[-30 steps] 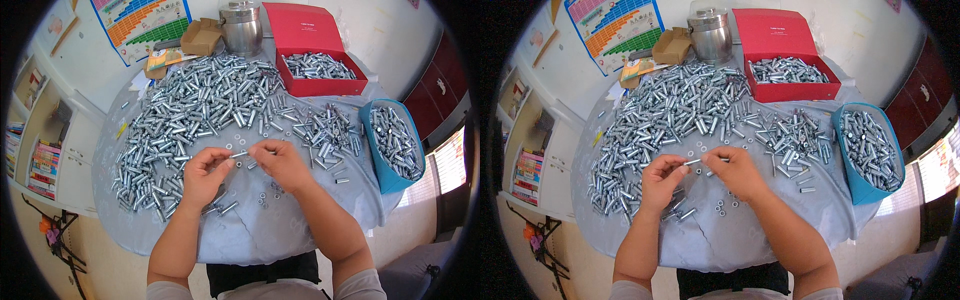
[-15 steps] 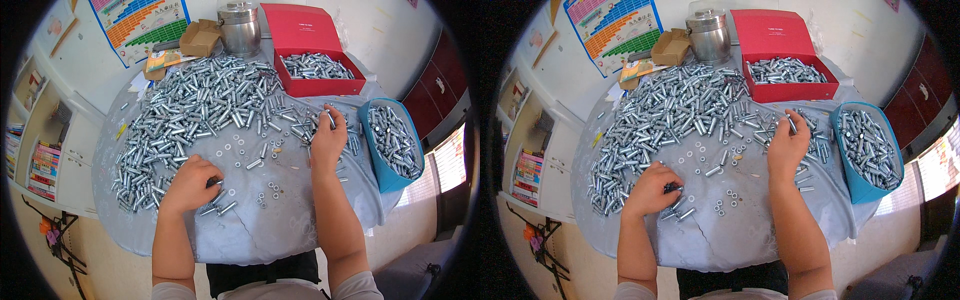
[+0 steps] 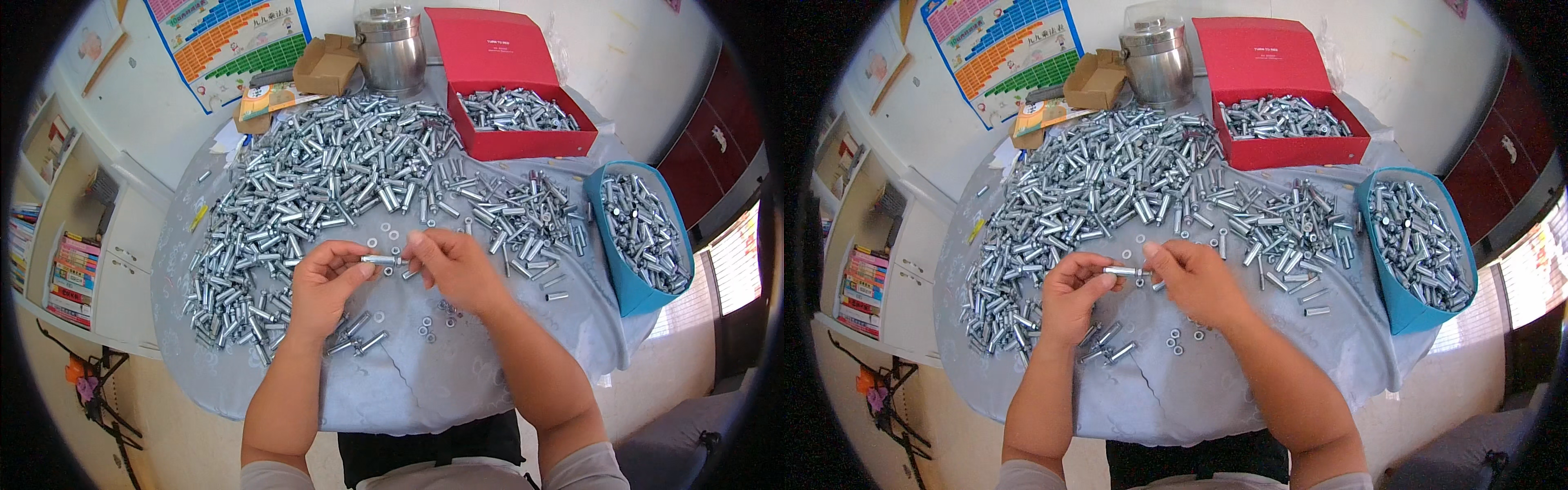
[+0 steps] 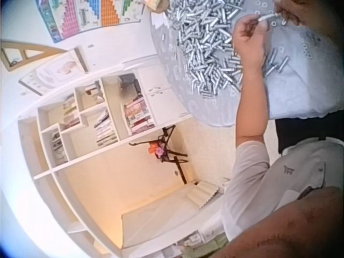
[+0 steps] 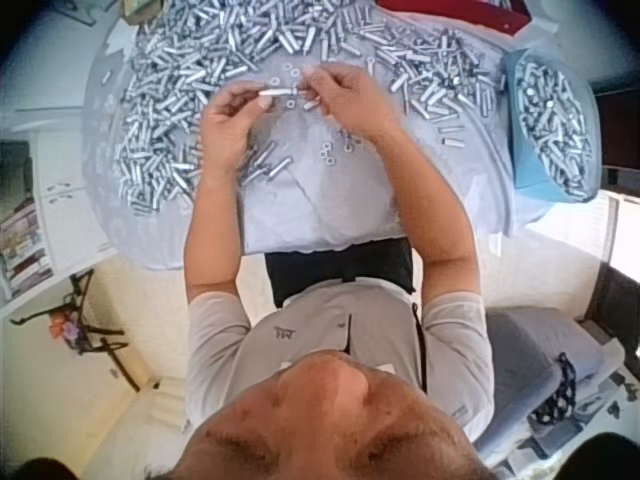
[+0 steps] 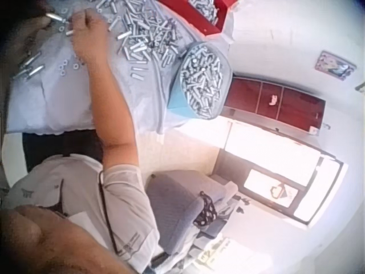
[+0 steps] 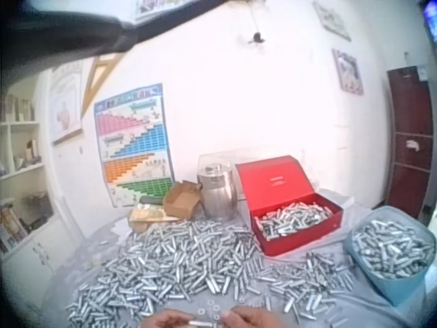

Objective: The person repeatedly picks up cylindrical metal fasteners and small washers from a large pile on a table. They insert the washers into the fasteners by hand and place the assembled units into a blue container. The process is repetitive and continues throughout the clip.

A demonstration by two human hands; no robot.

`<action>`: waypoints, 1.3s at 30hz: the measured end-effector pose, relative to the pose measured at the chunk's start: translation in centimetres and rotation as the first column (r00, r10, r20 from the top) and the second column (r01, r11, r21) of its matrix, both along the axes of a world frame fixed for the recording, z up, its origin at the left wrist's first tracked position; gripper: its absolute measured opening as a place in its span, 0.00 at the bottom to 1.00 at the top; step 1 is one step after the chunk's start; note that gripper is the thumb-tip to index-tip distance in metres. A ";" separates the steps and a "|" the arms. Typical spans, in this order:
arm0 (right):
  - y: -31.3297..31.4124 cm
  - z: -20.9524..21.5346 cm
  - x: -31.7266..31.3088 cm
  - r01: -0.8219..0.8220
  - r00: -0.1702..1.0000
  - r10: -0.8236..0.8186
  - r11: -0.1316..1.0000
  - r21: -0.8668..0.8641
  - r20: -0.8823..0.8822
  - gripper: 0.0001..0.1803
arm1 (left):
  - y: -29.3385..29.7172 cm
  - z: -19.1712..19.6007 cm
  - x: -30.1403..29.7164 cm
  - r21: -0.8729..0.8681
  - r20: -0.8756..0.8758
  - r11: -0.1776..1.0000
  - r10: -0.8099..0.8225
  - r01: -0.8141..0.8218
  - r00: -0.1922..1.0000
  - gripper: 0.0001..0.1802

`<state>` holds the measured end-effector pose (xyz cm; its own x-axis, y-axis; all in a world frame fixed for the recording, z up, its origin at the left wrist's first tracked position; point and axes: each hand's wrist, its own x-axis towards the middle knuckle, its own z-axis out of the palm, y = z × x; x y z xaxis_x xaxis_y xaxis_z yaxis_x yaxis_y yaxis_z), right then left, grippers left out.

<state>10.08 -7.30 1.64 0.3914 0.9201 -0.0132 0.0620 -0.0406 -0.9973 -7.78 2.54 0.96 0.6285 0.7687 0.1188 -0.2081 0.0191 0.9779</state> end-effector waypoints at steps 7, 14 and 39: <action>-0.1 -0.2 -0.4 -0.106 0.994 0.105 0.990 -0.097 -0.017 0.21 | -0.2 -0.4 0.4 0.013 0.004 1.000 -0.020 0.020 1.000 0.11; -0.1 -0.1 0.0 -0.119 0.990 0.111 0.989 -0.087 -0.086 0.14 | -0.9 0.2 0.4 0.021 -0.193 0.999 0.040 -0.037 0.980 0.10; 0.2 -0.8 0.3 -0.133 0.951 0.112 0.989 -0.057 -0.289 0.11 | -0.6 -0.3 0.4 -0.005 -0.069 1.000 0.018 -0.019 0.997 0.11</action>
<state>10.35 -7.08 0.81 0.2457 0.9528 -0.1781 -0.2142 -0.1258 -0.9686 -7.33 1.97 0.62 0.6207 0.7808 0.0715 -0.1411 0.0215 0.9898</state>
